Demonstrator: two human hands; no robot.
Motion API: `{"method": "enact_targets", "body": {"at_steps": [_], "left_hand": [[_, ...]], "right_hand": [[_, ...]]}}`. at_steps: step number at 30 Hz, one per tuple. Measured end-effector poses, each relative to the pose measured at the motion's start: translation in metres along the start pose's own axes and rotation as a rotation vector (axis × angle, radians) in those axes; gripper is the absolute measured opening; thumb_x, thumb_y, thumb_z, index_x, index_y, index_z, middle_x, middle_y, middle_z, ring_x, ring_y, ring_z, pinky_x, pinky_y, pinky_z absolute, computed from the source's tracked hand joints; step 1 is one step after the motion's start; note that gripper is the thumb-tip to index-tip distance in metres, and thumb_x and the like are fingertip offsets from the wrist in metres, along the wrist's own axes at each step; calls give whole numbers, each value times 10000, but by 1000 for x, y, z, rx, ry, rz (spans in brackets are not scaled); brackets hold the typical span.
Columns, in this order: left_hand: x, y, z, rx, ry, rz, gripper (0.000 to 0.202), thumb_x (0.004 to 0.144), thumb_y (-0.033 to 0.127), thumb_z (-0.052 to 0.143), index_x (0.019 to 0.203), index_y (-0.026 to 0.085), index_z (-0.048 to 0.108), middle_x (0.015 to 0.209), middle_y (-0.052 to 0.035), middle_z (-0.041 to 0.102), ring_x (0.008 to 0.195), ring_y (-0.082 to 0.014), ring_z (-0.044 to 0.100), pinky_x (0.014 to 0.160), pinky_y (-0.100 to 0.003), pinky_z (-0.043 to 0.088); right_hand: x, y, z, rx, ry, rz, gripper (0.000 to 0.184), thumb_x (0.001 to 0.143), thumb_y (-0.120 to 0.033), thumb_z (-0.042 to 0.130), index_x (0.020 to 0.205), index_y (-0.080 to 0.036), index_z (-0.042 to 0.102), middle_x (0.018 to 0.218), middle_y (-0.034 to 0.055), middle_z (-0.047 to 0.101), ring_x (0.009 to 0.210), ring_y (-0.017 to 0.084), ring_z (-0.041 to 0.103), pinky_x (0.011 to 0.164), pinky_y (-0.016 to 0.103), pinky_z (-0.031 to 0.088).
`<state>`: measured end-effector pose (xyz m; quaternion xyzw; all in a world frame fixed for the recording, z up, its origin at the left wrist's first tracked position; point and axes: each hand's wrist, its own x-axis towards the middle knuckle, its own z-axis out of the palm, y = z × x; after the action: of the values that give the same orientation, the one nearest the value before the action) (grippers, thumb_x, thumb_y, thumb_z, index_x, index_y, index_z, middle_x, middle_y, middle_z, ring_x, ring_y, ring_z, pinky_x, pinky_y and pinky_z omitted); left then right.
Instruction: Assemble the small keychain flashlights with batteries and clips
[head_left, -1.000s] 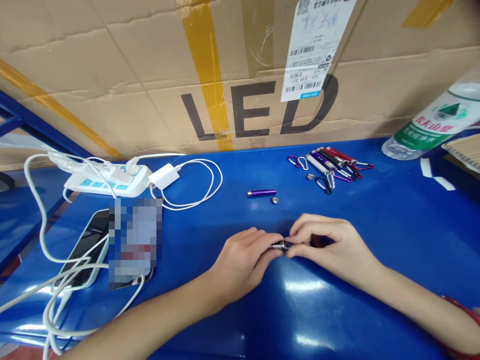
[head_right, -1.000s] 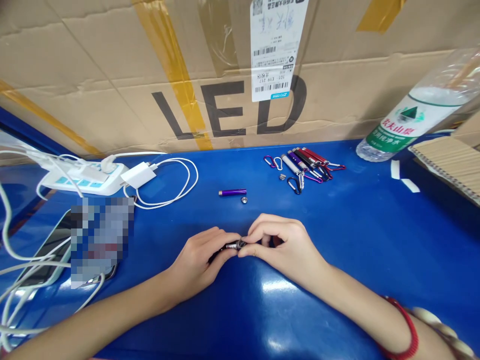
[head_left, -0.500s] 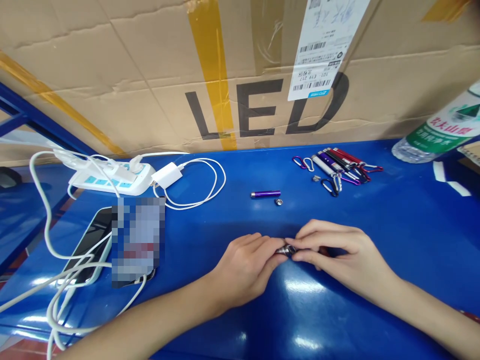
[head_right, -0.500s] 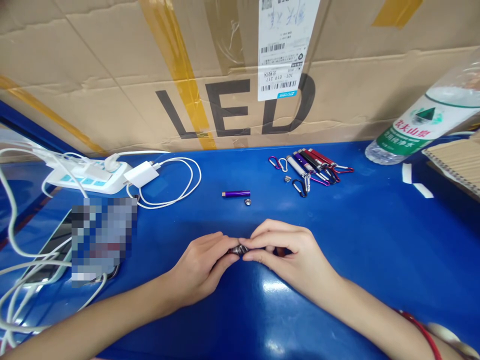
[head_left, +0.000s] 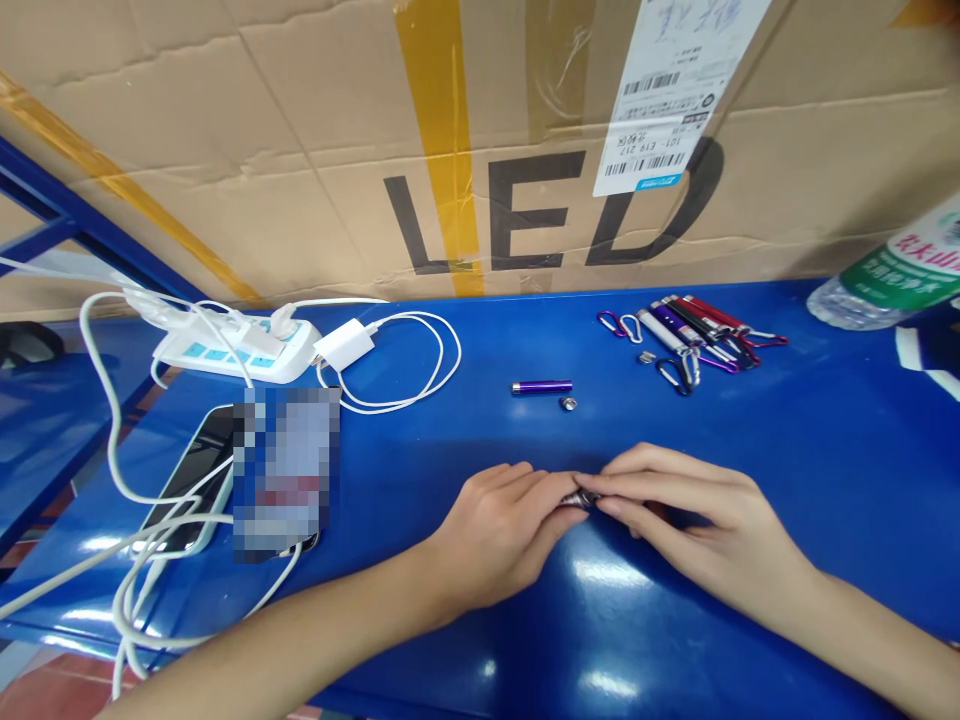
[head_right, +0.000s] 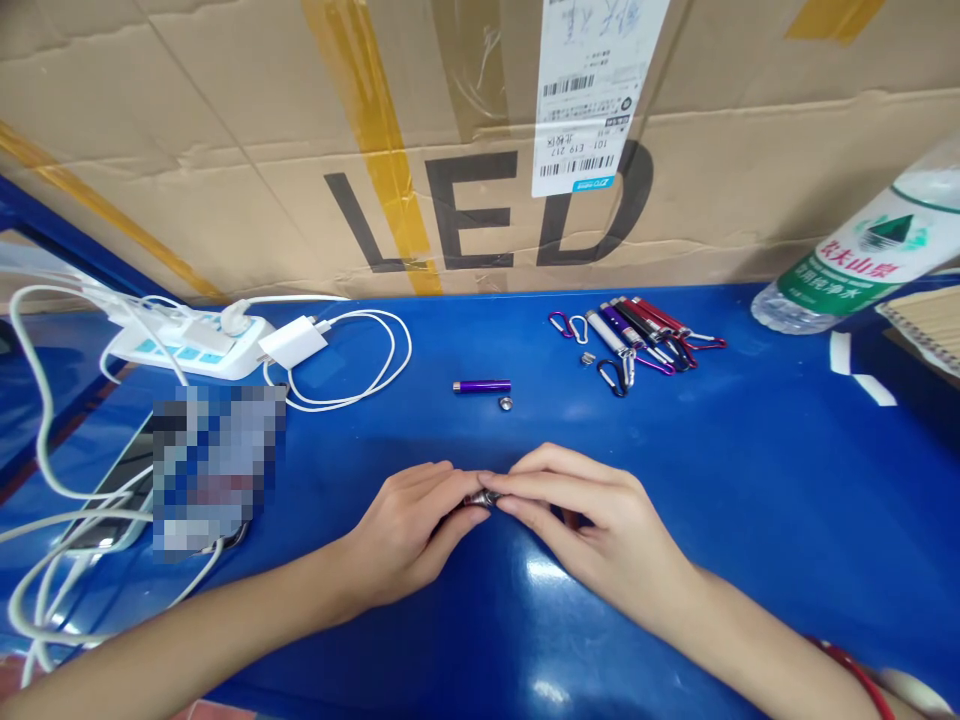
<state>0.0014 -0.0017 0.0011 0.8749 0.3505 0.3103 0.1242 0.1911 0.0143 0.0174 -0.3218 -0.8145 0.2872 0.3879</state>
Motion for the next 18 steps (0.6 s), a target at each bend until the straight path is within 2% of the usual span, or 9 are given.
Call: {"method": "enact_targets", "body": {"at_steps": [3, 8, 12, 14, 18], "left_hand": [[-1, 1, 0, -22, -12, -13, 179, 939, 203, 373, 985, 116, 523, 851, -52, 682, 635, -151, 584, 612, -286, 485], [-1, 1, 0, -21, -16, -16, 182, 938, 212, 382, 1023, 119, 513, 841, -43, 684, 640, -153, 595, 600, -283, 487], [-1, 0, -1, -28, -19, -21, 206, 942, 215, 380, 1099, 130, 483, 951, -49, 683, 705, -149, 620, 669, -287, 499], [-1, 0, -1, -32, -22, -26, 194, 943, 212, 376, 1080, 142, 494, 926, -40, 688, 699, -146, 622, 678, -286, 497], [-1, 1, -1, -32, -28, -42, 194, 945, 213, 358, 1030, 136, 514, 830, -40, 679, 638, -153, 597, 605, -285, 487]], "right_hand": [[-1, 1, 0, -21, 4, -6, 250, 802, -110, 582, 988, -239, 687, 794, 36, 638, 649, 110, 605, 510, 190, 507], [-5, 2, 0, -19, 29, -8, 247, 784, -108, 611, 1004, -208, 663, 805, 30, 640, 581, 82, 567, 466, 180, 481], [-6, 1, 0, -30, 49, -21, 234, 768, -90, 627, 967, -206, 669, 803, 18, 650, 574, 74, 569, 462, 171, 475], [-5, 1, -1, -41, 47, -34, 207, 767, -86, 628, 932, -201, 677, 801, 20, 654, 604, 79, 588, 488, 169, 487], [-3, 4, -3, -24, 8, -69, 172, 788, -89, 604, 895, -194, 689, 831, 36, 654, 707, 105, 628, 618, 189, 535]]}}
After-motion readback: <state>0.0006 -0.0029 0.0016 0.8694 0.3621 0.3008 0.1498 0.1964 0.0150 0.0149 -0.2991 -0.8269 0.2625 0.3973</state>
